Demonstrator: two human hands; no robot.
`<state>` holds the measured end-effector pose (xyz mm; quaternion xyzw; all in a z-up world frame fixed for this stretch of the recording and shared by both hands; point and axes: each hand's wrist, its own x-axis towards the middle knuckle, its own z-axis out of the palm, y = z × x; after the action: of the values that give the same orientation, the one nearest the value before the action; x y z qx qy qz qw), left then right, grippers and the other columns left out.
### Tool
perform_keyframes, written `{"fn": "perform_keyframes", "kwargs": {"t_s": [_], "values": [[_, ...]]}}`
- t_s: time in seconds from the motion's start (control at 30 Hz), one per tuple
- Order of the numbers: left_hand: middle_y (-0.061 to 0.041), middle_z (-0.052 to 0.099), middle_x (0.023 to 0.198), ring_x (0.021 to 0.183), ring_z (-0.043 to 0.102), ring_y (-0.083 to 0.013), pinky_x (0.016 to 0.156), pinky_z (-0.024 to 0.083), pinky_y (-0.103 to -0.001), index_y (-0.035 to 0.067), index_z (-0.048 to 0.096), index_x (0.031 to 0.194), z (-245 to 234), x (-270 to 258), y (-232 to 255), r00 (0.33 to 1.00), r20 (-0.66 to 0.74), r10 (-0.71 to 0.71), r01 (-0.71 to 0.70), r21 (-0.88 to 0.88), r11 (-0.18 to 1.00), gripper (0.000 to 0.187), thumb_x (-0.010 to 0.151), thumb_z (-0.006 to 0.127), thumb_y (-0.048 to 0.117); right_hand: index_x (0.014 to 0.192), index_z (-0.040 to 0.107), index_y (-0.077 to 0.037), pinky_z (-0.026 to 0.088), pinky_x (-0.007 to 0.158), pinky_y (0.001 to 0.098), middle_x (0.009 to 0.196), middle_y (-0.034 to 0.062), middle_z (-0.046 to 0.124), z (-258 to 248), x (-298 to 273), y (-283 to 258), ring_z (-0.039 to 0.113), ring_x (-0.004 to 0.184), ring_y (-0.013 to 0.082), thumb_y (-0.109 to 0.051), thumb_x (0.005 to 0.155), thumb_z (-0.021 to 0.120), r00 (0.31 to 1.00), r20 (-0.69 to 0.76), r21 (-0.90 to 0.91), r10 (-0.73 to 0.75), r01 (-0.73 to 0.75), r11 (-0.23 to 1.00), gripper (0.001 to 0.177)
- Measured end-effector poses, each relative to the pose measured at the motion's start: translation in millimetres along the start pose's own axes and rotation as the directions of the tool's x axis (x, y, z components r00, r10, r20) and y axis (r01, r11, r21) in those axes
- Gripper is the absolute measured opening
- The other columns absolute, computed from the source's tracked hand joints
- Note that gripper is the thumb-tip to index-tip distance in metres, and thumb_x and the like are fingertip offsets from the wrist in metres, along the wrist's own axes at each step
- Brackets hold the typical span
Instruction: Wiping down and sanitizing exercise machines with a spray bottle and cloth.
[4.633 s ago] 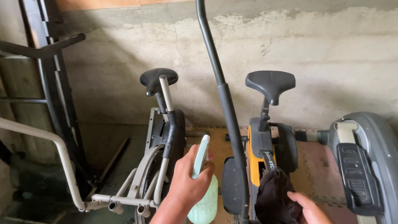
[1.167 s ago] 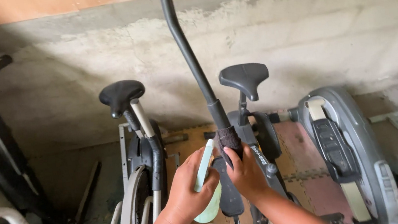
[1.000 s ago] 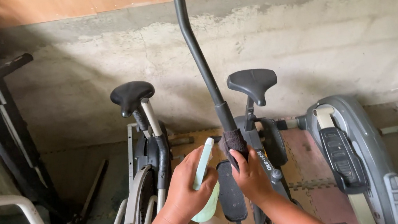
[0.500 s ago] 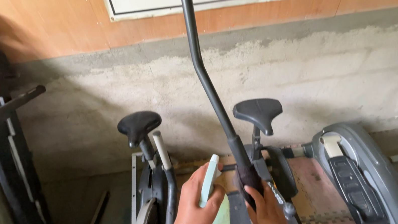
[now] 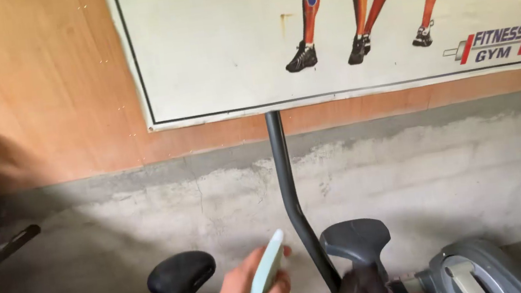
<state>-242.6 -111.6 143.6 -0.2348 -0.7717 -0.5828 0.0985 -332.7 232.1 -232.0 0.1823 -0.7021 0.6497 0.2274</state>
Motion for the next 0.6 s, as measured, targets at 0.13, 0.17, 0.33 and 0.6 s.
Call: {"fn": "perform_keyframes", "kwargs": {"t_s": [0.13,0.17,0.33,0.6], "values": [[-0.008,0.064,0.087,0.084,0.063,-0.0147,0.078,0.051,-0.030,0.008,0.065,0.121,-33,31,39,0.988,0.070,0.141,-0.140,-0.008,0.990,0.037,0.084,0.064,0.009,0.145,0.041,-0.005,0.037,0.111,0.0387,0.139,0.0198,0.059,36,91,-216,0.056,0.130,0.0239,-0.018,0.098,0.058,0.993,-0.005,-0.127,-0.121,0.120,0.985,0.052],[-0.008,0.064,0.096,0.089,0.064,-0.0175,0.079,0.051,-0.032,0.006,0.065,0.120,-43,46,48,0.939,0.040,0.341,-0.343,0.147,0.928,0.036,0.083,0.064,0.009,0.147,0.039,-0.005,0.035,0.111,0.0382,0.140,0.0194,0.058,46,124,-236,0.055,0.131,0.0227,-0.018,0.099,0.057,0.984,-0.007,-0.156,-0.176,0.173,0.973,0.053],[-0.015,0.065,0.071,0.071,0.064,-0.0269,0.071,0.054,-0.038,0.012,0.070,0.109,-62,91,66,0.992,0.063,-0.110,0.098,0.173,0.980,0.034,0.077,0.062,0.015,0.164,0.023,-0.014,0.030,0.114,0.0427,0.158,0.0154,0.043,70,204,-318,0.042,0.143,0.0241,-0.018,0.102,0.051,0.995,0.004,0.076,0.101,-0.101,0.992,0.068],[-0.015,0.073,0.079,0.075,0.072,-0.0277,0.074,0.056,-0.037,0.006,0.067,0.098,-47,124,74,0.999,0.035,-0.035,0.028,0.181,0.983,0.023,0.079,0.062,0.019,0.141,0.056,-0.007,0.049,0.100,0.0452,0.127,0.0118,0.069,99,261,-368,0.065,0.114,0.0268,-0.033,0.095,0.051,0.892,0.226,0.667,0.390,-0.434,0.605,0.053]]}}
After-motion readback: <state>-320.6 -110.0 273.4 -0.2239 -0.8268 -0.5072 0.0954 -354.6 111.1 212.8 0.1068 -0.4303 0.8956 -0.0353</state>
